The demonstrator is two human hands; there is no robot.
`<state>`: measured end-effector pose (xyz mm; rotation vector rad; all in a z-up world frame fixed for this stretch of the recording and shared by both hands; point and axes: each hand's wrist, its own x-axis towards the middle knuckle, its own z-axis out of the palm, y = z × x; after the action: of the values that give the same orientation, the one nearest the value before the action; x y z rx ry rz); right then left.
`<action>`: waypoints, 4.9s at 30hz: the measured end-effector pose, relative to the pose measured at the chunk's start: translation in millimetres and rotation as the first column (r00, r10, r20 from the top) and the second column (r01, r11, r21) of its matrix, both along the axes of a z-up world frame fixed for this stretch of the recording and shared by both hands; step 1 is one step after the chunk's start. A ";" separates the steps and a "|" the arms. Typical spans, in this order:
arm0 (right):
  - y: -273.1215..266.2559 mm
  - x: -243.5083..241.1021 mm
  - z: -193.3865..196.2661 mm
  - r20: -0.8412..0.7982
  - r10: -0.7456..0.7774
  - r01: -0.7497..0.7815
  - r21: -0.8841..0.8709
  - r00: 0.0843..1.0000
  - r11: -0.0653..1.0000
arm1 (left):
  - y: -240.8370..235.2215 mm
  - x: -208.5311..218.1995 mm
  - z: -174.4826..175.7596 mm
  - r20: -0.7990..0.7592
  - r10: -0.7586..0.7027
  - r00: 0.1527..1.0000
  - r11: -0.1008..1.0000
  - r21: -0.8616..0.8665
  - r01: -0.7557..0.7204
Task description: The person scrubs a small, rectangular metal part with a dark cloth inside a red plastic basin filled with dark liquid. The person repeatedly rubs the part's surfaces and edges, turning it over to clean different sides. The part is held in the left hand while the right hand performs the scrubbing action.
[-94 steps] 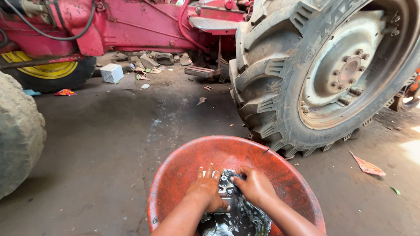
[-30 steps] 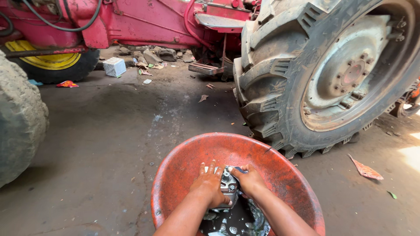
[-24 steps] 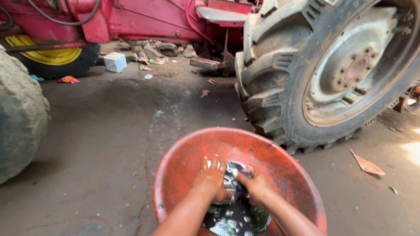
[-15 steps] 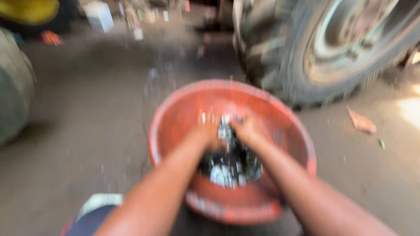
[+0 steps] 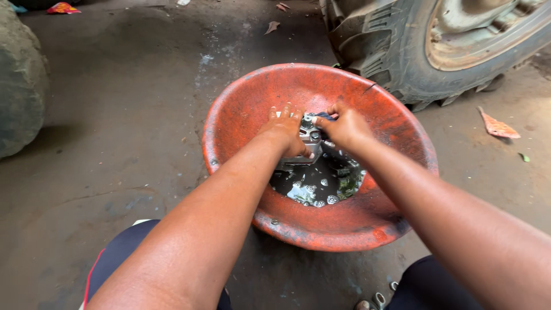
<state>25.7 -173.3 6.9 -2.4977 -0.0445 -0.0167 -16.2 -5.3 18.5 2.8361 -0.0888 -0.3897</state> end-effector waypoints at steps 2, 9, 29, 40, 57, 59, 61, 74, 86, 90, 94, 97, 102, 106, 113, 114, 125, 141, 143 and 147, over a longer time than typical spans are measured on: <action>8.8 4.1 3.0 -0.149 -0.042 0.055 0.084 0.988 0.995 | 5.3 -1.3 0.6 0.021 -0.032 0.999 0.999 0.038 0.031; -3.9 -4.3 -15.5 -0.139 0.009 0.026 0.254 0.990 0.967 | 4.2 7.3 -9.3 0.107 -0.160 0.981 0.981 0.124 0.147; 0.2 -1.4 -18.4 0.205 0.039 -0.022 -0.086 0.978 0.996 | 4.4 -4.1 3.9 0.063 -0.055 0.996 0.998 0.012 0.055; -51.6 -21.2 -0.6 -0.285 0.348 -0.391 -0.108 0.893 0.914 | 3.4 -14.2 17.6 -0.014 -0.002 1.000 1.000 -0.032 0.001; -37.5 -50.2 17.8 -0.227 0.272 -0.348 -0.436 0.935 0.830 | 2.4 -15.0 18.4 0.007 0.013 1.000 0.999 -0.047 -0.013; -32.3 -65.9 2.9 -0.308 0.351 -0.452 -0.378 0.884 0.808 | 2.1 -16.0 17.2 0.016 -0.006 1.000 1.000 -0.026 0.007; -29.4 -68.8 0.7 -0.258 0.495 -0.558 -0.405 0.830 0.724 | 2.2 -14.8 19.1 0.008 -0.028 1.000 1.000 -0.002 0.028; 7.1 -50.1 49.5 0.084 0.128 -0.116 -0.139 0.988 0.984 | 4.9 -16.7 17.8 -0.002 -0.052 0.999 0.999 0.000 0.052; -20.5 -32.5 -24.3 0.313 0.159 -0.200 0.103 0.936 0.974 | 7.2 -16.8 13.7 0.041 -0.039 0.998 0.999 -0.035 0.041; -20.1 -34.9 4.9 -0.061 0.092 -0.056 0.441 0.994 0.896 | 5.0 -14.2 17.2 0.019 -0.033 0.999 0.999 -0.035 0.034; 8.2 -47.1 21.5 -0.020 0.068 -0.054 0.400 0.997 0.915 | 6.0 -13.0 14.4 0.070 -0.073 0.995 0.997 0.006 0.073; 6.7 -36.0 25.6 -0.073 0.061 -0.030 0.362 0.995 0.932 | -0.6 -19.3 17.5 0.090 -0.047 0.995 0.998 0.056 0.042; -28.7 -20.6 15.5 -0.021 0.184 -0.179 0.138 0.983 0.974 | -23.2 -31.2 38.5 0.088 0.082 0.993 0.973 0.209 -0.099; -55.8 -23.5 8.2 -0.079 0.080 -0.096 -0.215 0.994 0.972 | -21.6 -31.7 56.1 0.000 0.090 0.996 0.970 0.228 -0.088; -48.5 -43.3 -14.9 -0.259 0.319 -0.411 -0.551 0.911 0.727 | 9.5 -43.6 56.8 0.010 0.130 0.992 0.990 0.051 -0.130; -49.2 -42.3 -17.2 -0.269 0.327 -0.423 -0.526 0.906 0.738 | 10.1 -46.4 55.0 0.019 0.153 0.988 0.988 0.027 -0.154; 5.6 -44.3 42.1 0.145 0.257 -0.257 -0.015 0.956 0.966 | 36.5 -42.4 33.9 -0.018 0.289 0.957 0.943 -0.165 -0.288; 20.9 -68.8 40.9 0.278 0.269 -0.216 -0.206 0.922 0.954 | 14.3 -42.0 23.7 -0.063 0.297 0.953 0.951 -0.071 -0.301; 15.4 -80.0 42.6 0.202 0.308 -0.263 -0.222 0.930 0.939 | 11.3 -41.1 23.6 -0.061 0.308 0.950 0.948 -0.067 -0.311; 23.1 -57.8 54.1 0.210 0.140 -0.086 -0.246 0.968 0.965 | 1.4 -42.7 21.1 -0.036 0.354 0.935 0.931 -0.088 -0.355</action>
<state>-32.2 -150.2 61.0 -2.7148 -0.3015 -0.2624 -58.9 -3.9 39.6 2.6779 0.3951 -0.3225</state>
